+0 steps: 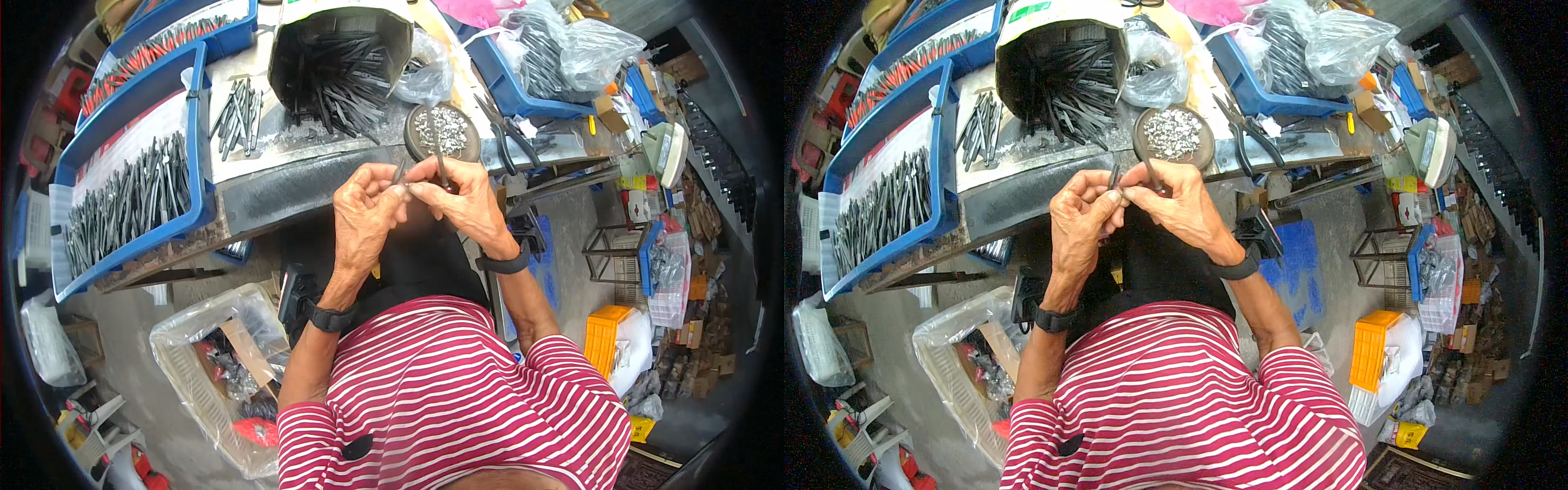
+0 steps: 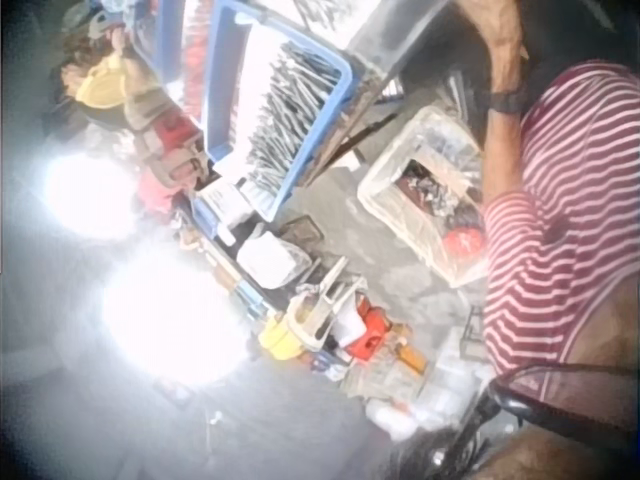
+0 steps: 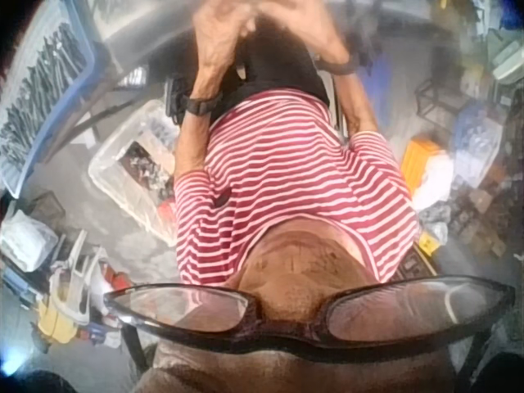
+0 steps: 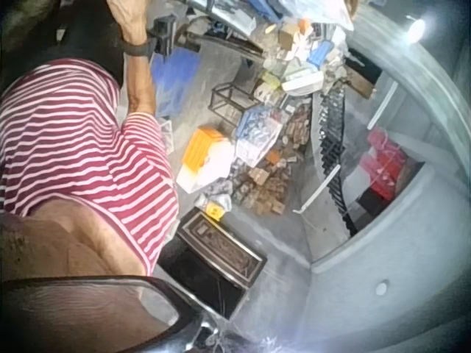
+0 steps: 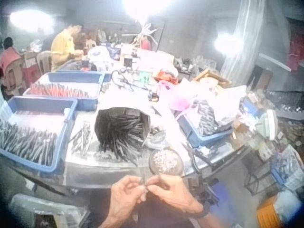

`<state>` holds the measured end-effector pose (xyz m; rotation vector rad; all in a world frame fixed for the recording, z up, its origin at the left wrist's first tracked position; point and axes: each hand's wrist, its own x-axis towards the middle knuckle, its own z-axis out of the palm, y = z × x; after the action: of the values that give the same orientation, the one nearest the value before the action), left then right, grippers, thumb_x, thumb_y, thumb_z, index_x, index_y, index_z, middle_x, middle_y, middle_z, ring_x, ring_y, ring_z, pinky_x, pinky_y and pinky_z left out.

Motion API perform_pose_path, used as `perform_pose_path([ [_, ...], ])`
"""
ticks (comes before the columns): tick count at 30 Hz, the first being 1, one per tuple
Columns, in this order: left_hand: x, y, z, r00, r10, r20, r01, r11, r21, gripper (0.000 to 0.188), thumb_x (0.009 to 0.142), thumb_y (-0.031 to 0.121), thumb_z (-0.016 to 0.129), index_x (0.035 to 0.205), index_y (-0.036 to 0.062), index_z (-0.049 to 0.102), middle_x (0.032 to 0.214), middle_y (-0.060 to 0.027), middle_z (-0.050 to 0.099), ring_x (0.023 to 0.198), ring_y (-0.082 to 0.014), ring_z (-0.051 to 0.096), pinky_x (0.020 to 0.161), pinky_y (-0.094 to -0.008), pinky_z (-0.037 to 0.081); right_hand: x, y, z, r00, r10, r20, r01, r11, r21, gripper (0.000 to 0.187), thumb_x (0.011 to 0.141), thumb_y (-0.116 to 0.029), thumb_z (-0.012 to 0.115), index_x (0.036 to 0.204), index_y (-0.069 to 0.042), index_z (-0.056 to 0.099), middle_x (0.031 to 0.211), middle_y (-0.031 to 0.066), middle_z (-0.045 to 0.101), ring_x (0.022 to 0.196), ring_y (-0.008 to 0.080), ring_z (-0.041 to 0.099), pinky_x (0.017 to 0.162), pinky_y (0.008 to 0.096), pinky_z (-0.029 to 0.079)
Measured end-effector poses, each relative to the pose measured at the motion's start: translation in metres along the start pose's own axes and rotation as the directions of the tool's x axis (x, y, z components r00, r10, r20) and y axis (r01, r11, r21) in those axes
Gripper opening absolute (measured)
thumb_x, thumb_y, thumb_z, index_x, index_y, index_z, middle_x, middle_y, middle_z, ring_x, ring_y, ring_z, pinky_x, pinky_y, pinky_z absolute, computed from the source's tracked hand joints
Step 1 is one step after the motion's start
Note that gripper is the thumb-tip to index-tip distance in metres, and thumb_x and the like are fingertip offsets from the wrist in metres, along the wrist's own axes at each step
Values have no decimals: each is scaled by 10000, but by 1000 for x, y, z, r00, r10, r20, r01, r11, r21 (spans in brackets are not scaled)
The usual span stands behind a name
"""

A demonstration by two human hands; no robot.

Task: The person repeatedly picks a metal rod and a small metal cap, then presses the cap onto the rod's end. The person places the assembled fastener into a blue bin and repeats the process with new parts from the table. The person uses both hands to align and press the components together.

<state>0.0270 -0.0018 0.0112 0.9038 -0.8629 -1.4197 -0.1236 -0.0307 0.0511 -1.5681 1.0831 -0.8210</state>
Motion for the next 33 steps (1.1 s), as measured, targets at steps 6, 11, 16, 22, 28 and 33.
perform_pose_path([
  [6,-8,-6,4,1000,-1,25,5,983,-185,161,825,13,570,978,-32,548,766,-56,621,574,-55,530,491,-167,397,-12,7,17,983,92,-162,-23,923,385,130,818,-57,621,914,31,610,729,55,611,559,67,516,462,184,393],
  [11,-15,-10,3,998,-39,57,51,976,-211,157,851,24,554,994,-37,534,797,-85,623,588,-80,534,509,-176,408,-18,14,21,978,88,-189,9,890,457,119,837,-82,601,877,29,617,710,51,595,546,74,487,486,204,400],
  [16,-19,-14,4,993,-75,90,93,971,-219,169,870,48,538,1015,-38,537,780,-73,605,556,-46,453,485,-161,337,-16,15,16,961,77,-264,46,902,430,115,844,-82,590,868,29,609,731,73,604,564,79,501,483,206,405],
  [22,-24,-17,4,989,-98,114,119,975,-190,178,879,72,534,1022,-33,544,771,-74,599,556,-34,425,488,-152,313,-11,11,15,940,42,-338,112,899,424,82,850,-50,571,857,28,597,753,98,614,566,81,511,477,201,409],
  [28,-24,-20,5,984,-109,137,132,976,-173,185,880,93,545,1014,-35,544,755,-79,598,561,-34,436,492,-148,319,-10,11,16,953,54,-300,77,909,409,97,851,-60,578,860,34,599,743,91,610,559,81,507,475,198,409],
  [33,-23,-23,4,983,-116,143,142,973,-182,190,879,97,549,1013,-37,544,752,-80,599,560,-35,438,490,-148,318,-10,13,15,956,67,-287,57,913,405,105,852,-70,582,851,34,598,732,85,605,551,79,503,472,194,406],
])
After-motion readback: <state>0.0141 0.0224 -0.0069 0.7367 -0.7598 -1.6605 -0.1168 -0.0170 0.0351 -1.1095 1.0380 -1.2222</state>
